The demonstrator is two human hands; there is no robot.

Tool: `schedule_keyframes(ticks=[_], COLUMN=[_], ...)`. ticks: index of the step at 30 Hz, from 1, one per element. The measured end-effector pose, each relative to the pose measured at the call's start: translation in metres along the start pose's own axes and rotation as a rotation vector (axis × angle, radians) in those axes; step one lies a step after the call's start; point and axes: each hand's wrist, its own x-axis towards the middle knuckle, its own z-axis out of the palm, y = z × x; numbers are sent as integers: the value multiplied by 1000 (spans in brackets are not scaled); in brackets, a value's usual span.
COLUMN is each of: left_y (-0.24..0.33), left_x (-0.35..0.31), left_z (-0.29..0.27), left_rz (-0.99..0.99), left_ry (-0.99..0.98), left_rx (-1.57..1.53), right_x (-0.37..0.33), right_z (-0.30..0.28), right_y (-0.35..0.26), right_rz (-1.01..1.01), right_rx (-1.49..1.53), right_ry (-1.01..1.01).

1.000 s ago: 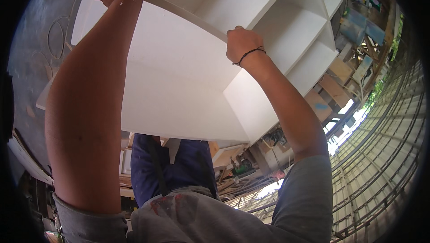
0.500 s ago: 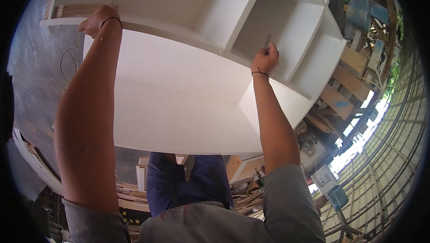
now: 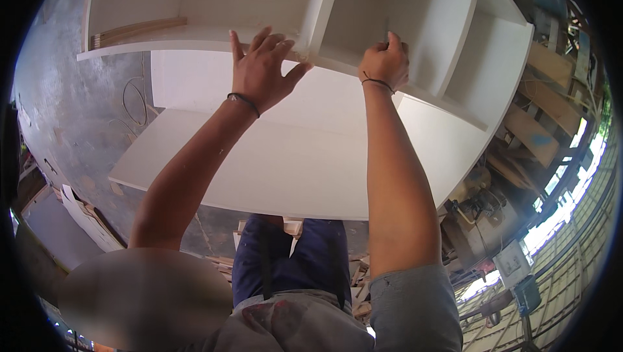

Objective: The person scrapes the edges and corners of a white wooden cabinet using a small metal scraper. They repeatedly run the tool along the seams and edges to remove residue or smooth the surface.

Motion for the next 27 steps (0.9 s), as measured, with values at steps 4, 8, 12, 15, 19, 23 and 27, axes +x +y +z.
schedule_keyframes(ticks=[4, 8, 12, 15, 19, 23, 27], left_y=[11, 2, 4, 6, 36, 55, 60], left_x=[18, 24, 43, 46, 11, 4, 52], left_z=[6, 5, -19, -24, 13, 11, 7], left_rz=[17, -17, -543, -512, -132, -148, -307], left_ry=[-92, -56, 30, 226, -23, -13, -66], left_rx=[-130, -324, -873, -792, -196, -244, -483], right_x=[0, 0, -2, -1, 0, -1, -2], right_z=[-2, -3, -8, -8, -11, -15, -15], right_y=[-5, -5, -8, -8, -8, -10, -7], right_rz=[13, 29, 48, 28, 31, 43, -19], right_rx=[-8, -7, -42, -63, -64, -55, 54], right_ry=[-27, -52, -118, -107, -129, -124, -83])
